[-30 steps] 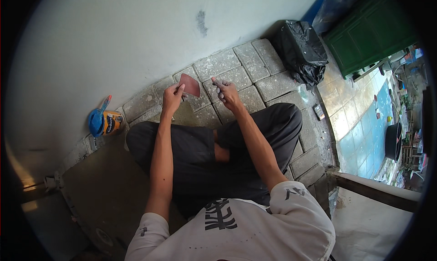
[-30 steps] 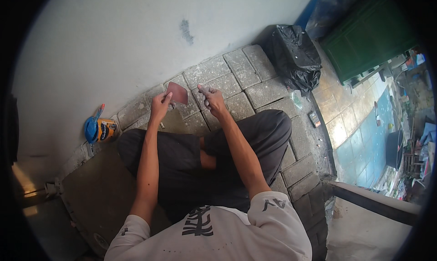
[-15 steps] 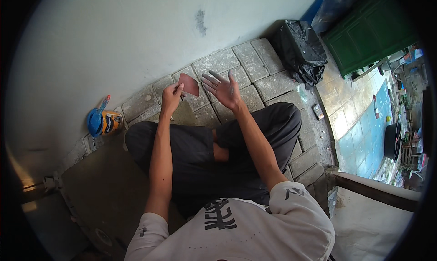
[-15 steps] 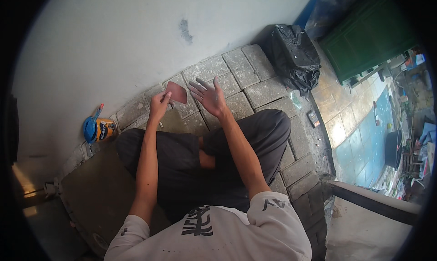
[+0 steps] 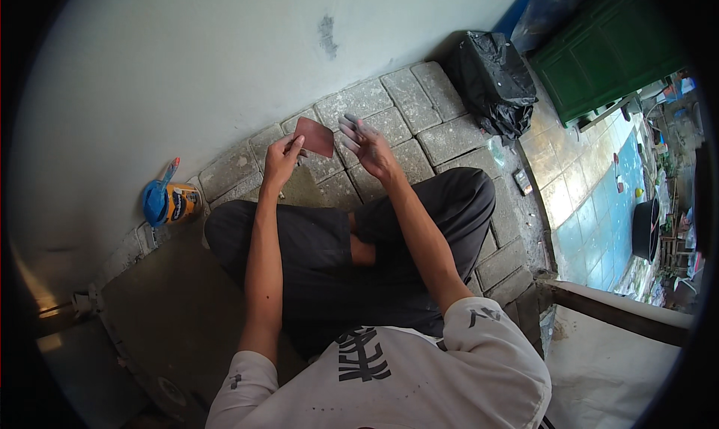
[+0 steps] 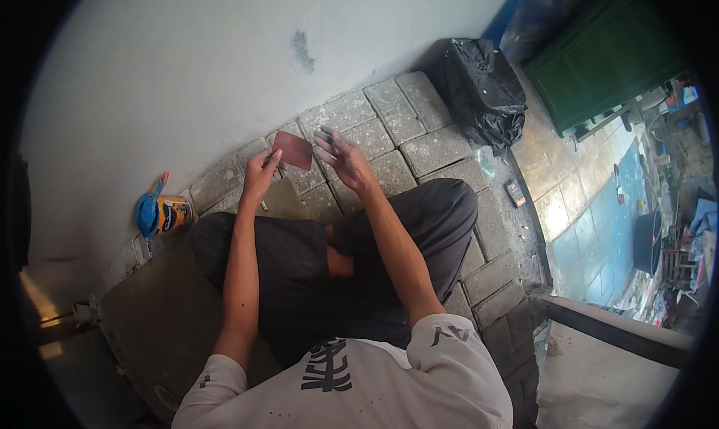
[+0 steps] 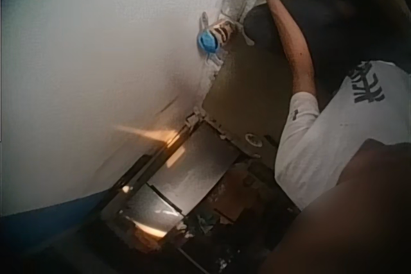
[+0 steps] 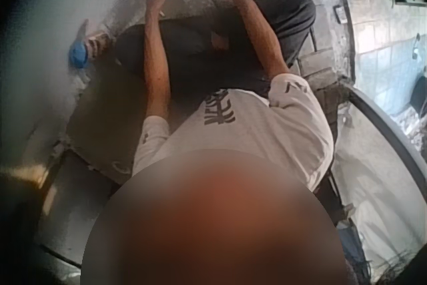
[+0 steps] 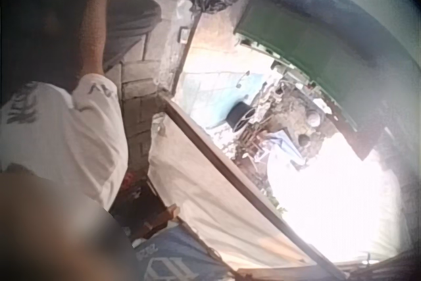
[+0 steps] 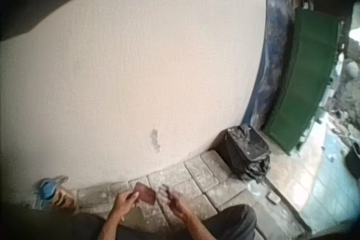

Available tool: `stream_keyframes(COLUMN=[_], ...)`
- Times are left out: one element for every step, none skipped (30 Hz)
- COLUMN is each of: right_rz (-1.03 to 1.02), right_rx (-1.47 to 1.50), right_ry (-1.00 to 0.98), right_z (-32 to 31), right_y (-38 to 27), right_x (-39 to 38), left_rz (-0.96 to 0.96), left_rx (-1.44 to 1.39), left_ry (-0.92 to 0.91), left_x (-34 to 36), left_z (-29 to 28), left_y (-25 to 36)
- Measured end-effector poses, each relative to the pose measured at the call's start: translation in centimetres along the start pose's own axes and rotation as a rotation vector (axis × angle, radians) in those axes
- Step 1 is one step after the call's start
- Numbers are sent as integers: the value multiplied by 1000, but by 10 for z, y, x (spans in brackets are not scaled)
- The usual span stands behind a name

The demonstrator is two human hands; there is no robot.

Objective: Sanding a wall and applying putty or filler to patch a surface.

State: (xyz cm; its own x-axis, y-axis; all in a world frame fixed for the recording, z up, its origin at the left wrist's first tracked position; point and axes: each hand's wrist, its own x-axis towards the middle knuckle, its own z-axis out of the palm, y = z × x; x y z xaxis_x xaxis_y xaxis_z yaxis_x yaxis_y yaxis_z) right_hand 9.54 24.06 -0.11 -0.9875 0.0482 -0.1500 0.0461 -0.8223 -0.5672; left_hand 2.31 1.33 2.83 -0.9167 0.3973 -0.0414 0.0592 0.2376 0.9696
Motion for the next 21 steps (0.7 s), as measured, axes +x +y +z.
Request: stream_keyframes(right_rz=[-51,19,27,68,101,91,57,40,36,28,29,40,66,79,79,60,36,33,37,42,42], right_rx=[-262,-201,-198,-226,-257,-259,-175,-84,-84,-33,23,28,149,265,263,321,376,374,436,501,502], right_ry=[158,106,103,177,253,259,133,-4,0,41,75,70,-20,-106,-106,-173,-239,-237,-264,-293,-293], right_z=[-12,-6,-6,-4,-5,-20,-47,-49,-50,-48,-38,-22,-1,11,14,17,18,19,20,23,26], right_y=[4,-2,4,8,10,9,5,4,7,11,15,15,13,6,2,-1,-6,-9,-12,-13,-14], right_x=[3,-1,1,2,2,6,12,14,15,17,17,14,8,3,0,-2,-5,-6,-8,-9,-10], left_rz=[-3,-9,-16,-24,-23,-17,-4,-5,-12,-17,-19,-25,-32,-31,-40,-49,-48,-43,-39,-39,-33], left_rx=[-1,2,4,7,8,14,13,13,6,-2,2,3,3,2,1,0,-2,-10,-18,-18,-1], left_ry=[-14,-8,3,14,15,6,-14,-17,-15,-16,-12,2,16,15,16,19,14,20,27,25,24], left_x=[2,-1,-3,-5,-5,-3,1,1,2,3,2,-2,-5,-5,-4,-4,-3,-3,-2,-2,-2], left_z=[2,-2,-6,-9,-11,-7,2,2,3,6,3,-2,-8,-7,-7,-8,-5,-2,0,-1,-3], left_y=[0,-3,-5,-7,-7,-4,1,1,1,2,1,-2,-5,-5,-6,-7,-4,-2,0,-1,-1])
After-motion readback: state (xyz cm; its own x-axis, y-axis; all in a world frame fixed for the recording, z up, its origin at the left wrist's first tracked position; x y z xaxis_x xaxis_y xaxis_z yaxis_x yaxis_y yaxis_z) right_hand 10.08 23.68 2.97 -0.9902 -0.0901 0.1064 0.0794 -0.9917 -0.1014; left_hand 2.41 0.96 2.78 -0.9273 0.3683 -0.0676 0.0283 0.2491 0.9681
